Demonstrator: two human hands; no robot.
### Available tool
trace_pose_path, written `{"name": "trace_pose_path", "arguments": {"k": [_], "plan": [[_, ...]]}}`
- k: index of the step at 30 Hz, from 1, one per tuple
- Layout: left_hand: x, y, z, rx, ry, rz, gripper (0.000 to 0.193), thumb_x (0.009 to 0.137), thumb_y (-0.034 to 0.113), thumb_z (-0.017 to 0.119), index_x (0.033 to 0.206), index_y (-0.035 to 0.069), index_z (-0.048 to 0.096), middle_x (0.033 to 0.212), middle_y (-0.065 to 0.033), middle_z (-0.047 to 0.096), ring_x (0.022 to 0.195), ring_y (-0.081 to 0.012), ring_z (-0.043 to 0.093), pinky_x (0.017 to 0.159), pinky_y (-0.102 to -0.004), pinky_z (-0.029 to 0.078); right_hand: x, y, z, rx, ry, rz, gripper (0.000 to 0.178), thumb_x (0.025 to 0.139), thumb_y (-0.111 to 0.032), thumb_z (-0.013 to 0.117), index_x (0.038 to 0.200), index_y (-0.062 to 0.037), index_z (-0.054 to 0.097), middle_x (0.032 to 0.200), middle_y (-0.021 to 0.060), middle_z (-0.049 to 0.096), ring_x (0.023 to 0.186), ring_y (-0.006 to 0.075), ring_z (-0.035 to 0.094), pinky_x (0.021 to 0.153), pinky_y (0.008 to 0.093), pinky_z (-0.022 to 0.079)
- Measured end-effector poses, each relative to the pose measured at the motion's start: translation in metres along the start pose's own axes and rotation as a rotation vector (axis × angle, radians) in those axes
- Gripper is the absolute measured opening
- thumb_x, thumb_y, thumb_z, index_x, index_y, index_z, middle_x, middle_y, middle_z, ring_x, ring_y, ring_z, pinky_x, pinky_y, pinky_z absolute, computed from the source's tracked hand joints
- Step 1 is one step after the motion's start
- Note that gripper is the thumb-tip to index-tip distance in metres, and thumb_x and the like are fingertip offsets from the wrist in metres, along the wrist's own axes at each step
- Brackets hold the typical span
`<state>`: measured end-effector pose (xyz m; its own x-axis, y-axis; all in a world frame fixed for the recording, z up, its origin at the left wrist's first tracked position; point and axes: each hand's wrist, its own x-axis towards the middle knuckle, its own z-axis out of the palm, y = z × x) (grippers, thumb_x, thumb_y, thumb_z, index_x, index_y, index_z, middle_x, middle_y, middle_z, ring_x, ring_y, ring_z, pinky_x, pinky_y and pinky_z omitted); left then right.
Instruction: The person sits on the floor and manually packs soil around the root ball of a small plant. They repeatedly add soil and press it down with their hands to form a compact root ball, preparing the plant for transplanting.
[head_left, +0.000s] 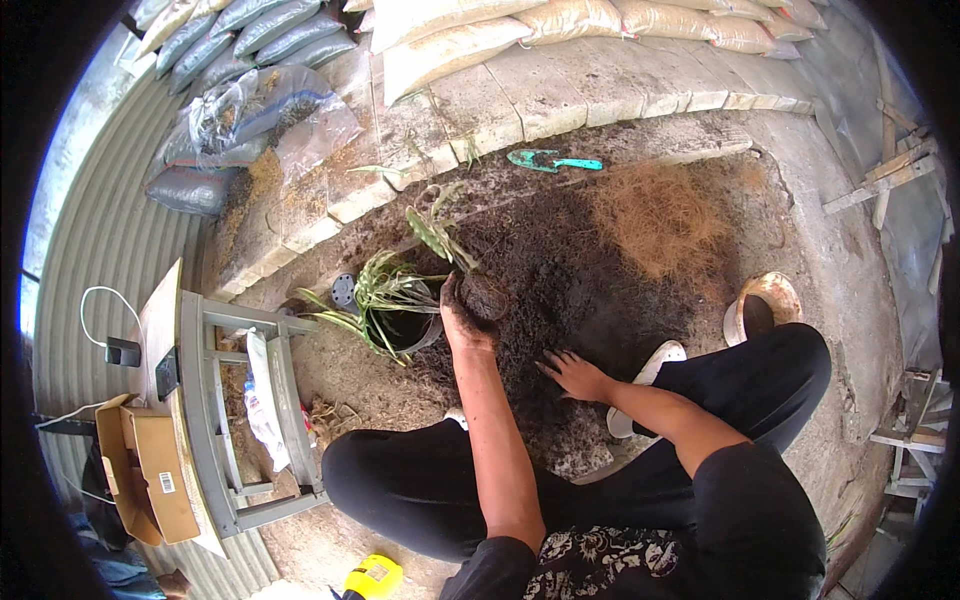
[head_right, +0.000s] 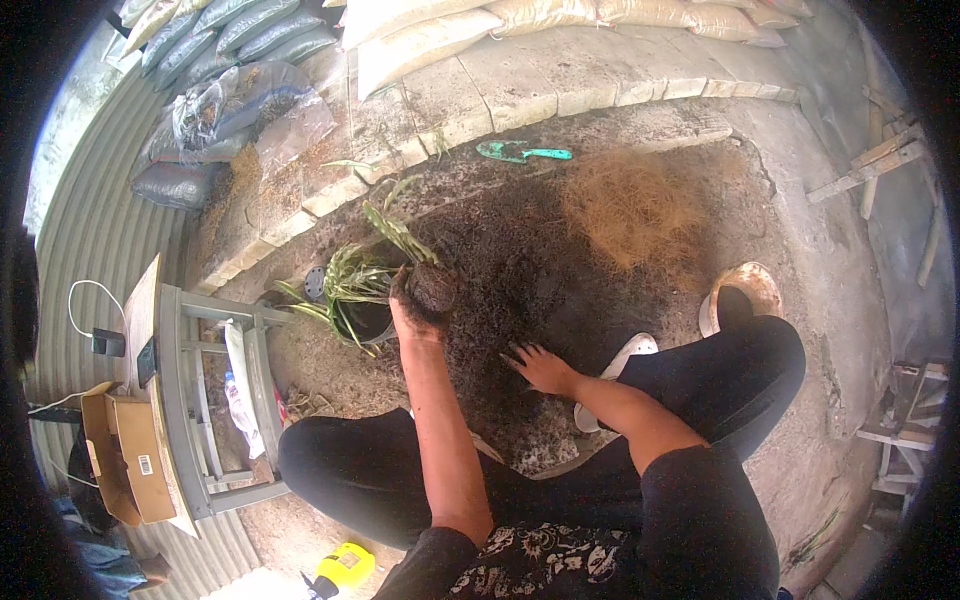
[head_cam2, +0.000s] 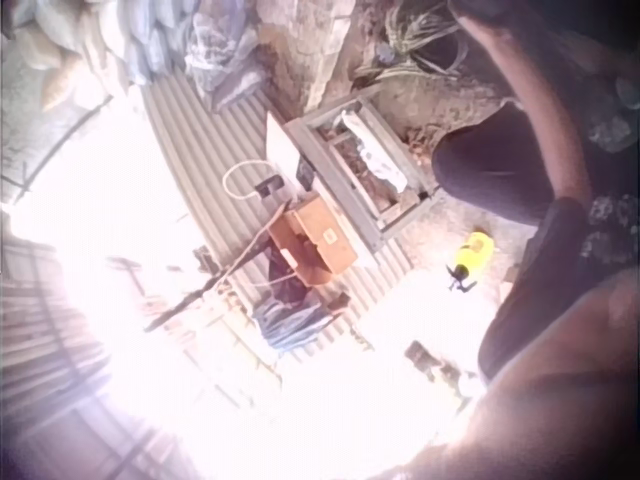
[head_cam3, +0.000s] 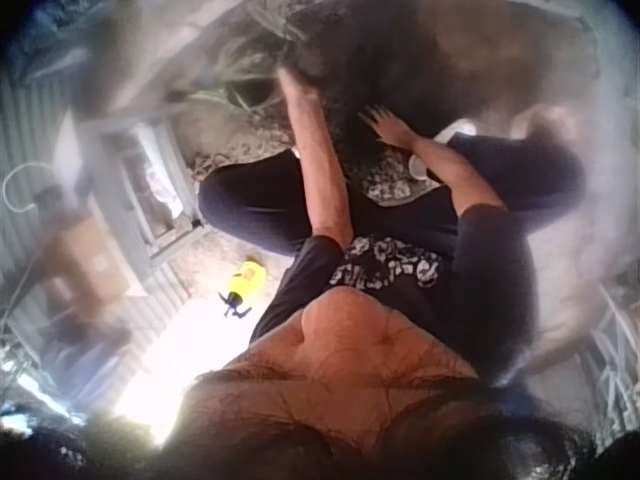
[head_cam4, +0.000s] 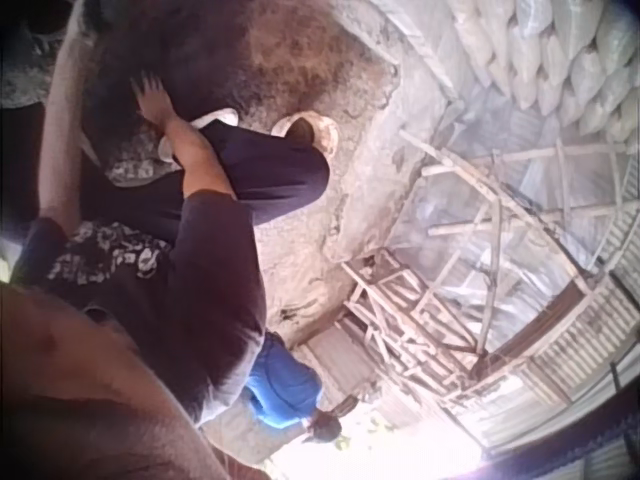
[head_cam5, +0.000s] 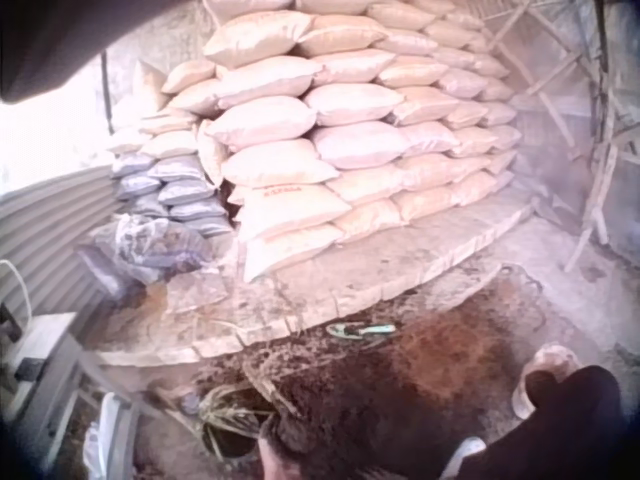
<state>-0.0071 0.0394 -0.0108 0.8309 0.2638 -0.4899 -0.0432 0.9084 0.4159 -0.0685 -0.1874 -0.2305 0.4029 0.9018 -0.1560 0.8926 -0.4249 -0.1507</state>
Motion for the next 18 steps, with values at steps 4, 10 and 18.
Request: {"name": "trace_pose_path", "arguments": {"k": [4, 10, 18], "plan": [[0.003, -0.003, -0.005, 0.023, -0.002, 0.032, 0.031, 0.092, 0.030, 0.048, 0.108, 0.005, 0.058, 0.101, -0.0115, 0.061, 0.092, -0.0286, 0.059, 0.085, -0.0487, 0.048, 0.006, 0.013, 0.029, -0.101, -0.025, 0.058, 0.063, 0.084, -0.020, 0.065, 0.139, -0.0018, 0.040, 0.142, 0.0207, 0.039, 0.123, 0.0349, 0.044, 0.099, 0.0432, 0.039], [-0.004, -0.001, 0.002, 0.023, 0.026, 0.005, 0.032, 0.091, 0.030, 0.047, 0.108, 0.006, 0.058, 0.102, -0.0107, 0.061, 0.094, -0.0281, 0.058, 0.086, -0.0500, 0.047, 0.036, 0.046, 0.023, 0.878, 0.205, 0.385, 0.042, 0.081, -0.005, 0.059, 0.122, -0.0007, 0.056, 0.117, 0.0157, 0.060, 0.102, 0.0305, 0.059, 0.087, 0.0391, 0.047], [-0.005, -0.001, 0.003, 0.037, 0.048, 0.006, 0.031, 0.090, 0.031, 0.047, 0.108, 0.008, 0.058, 0.100, -0.0097, 0.062, 0.093, -0.0283, 0.060, 0.083, -0.0480, 0.048, 0.052, 0.081, -0.050, 2.491, -0.033, 0.784, 0.034, 0.089, -0.014, 0.056, 0.122, -0.0061, 0.059, 0.119, 0.0104, 0.063, 0.109, 0.0254, 0.061, 0.092, 0.0348, 0.050]]}}
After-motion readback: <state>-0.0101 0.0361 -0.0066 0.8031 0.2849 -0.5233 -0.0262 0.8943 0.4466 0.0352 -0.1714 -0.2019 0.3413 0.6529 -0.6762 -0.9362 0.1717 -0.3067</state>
